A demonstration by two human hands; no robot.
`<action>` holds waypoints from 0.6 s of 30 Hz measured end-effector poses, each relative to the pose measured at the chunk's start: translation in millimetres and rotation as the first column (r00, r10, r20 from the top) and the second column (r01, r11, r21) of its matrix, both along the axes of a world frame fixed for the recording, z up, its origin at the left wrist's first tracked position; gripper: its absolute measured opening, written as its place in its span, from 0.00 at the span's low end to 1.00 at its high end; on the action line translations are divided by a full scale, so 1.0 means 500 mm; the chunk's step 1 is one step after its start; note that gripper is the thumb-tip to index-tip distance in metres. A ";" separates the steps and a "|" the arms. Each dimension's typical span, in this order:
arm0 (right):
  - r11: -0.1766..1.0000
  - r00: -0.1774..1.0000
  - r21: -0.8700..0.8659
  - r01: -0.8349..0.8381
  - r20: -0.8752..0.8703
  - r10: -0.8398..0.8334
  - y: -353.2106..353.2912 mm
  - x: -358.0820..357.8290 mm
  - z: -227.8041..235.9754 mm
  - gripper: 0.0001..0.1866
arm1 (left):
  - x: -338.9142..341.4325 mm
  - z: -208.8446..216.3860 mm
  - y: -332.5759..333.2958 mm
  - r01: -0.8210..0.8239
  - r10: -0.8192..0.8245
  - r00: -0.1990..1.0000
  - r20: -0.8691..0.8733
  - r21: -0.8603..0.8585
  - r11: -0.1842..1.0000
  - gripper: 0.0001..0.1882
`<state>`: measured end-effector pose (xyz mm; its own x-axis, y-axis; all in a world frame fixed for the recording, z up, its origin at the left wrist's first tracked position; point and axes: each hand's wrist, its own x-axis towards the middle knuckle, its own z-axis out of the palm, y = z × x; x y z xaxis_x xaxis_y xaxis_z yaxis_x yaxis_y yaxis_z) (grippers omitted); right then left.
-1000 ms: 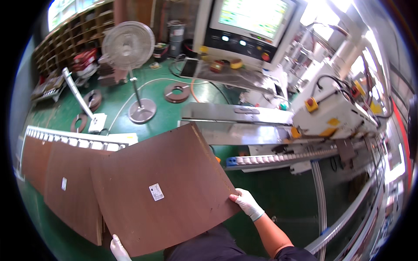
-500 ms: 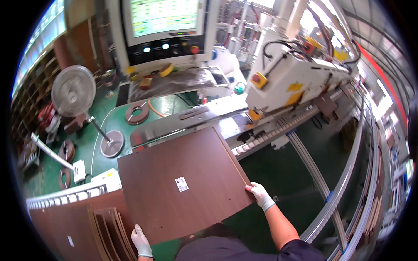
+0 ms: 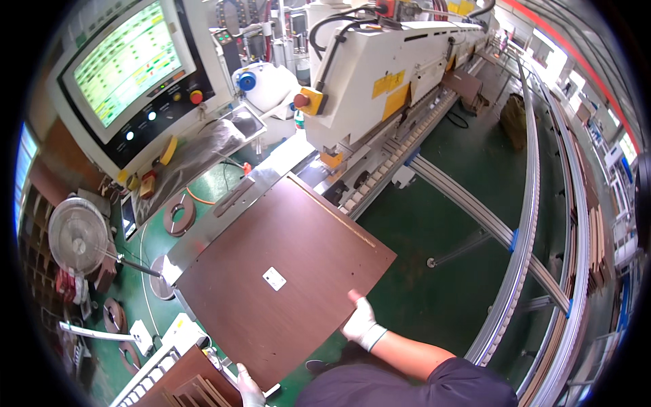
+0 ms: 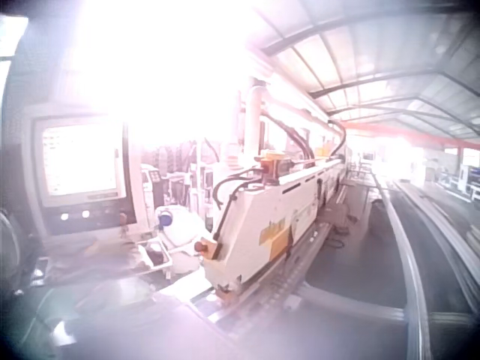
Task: The person repeatedly picks up brown rectangular boards from a stack, places them on a CNC machine table, and removes them after processing. The person also handles a brown circular object and a white plastic frame, placing them on a stand.
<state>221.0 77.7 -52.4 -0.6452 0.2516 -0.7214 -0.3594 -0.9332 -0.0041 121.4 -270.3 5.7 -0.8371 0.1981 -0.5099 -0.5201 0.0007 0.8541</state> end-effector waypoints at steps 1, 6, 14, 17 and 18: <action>0.995 0.979 0.032 -0.097 0.181 0.090 -0.038 -0.009 -0.018 0.24 | -0.007 0.009 0.001 0.049 -0.049 0.998 0.038 0.014 0.999 0.34; 0.967 0.933 0.218 -0.133 0.356 0.048 -0.025 -0.031 -0.033 0.16 | -0.029 0.033 0.051 0.106 -0.086 0.954 0.286 -0.055 0.993 0.38; 0.998 0.989 -0.001 0.058 0.134 -0.057 0.200 -0.043 0.101 0.21 | -0.046 -0.054 0.190 0.281 -0.305 0.850 0.429 0.121 0.952 0.35; 0.998 0.992 0.033 0.058 0.114 -0.061 0.287 -0.033 0.102 0.22 | -0.042 -0.039 0.282 0.368 -0.379 0.852 0.362 0.102 0.924 0.34; 0.996 0.990 0.061 0.067 0.120 -0.074 0.315 -0.029 0.094 0.22 | -0.046 -0.026 0.316 0.403 -0.409 0.841 0.353 0.094 0.910 0.34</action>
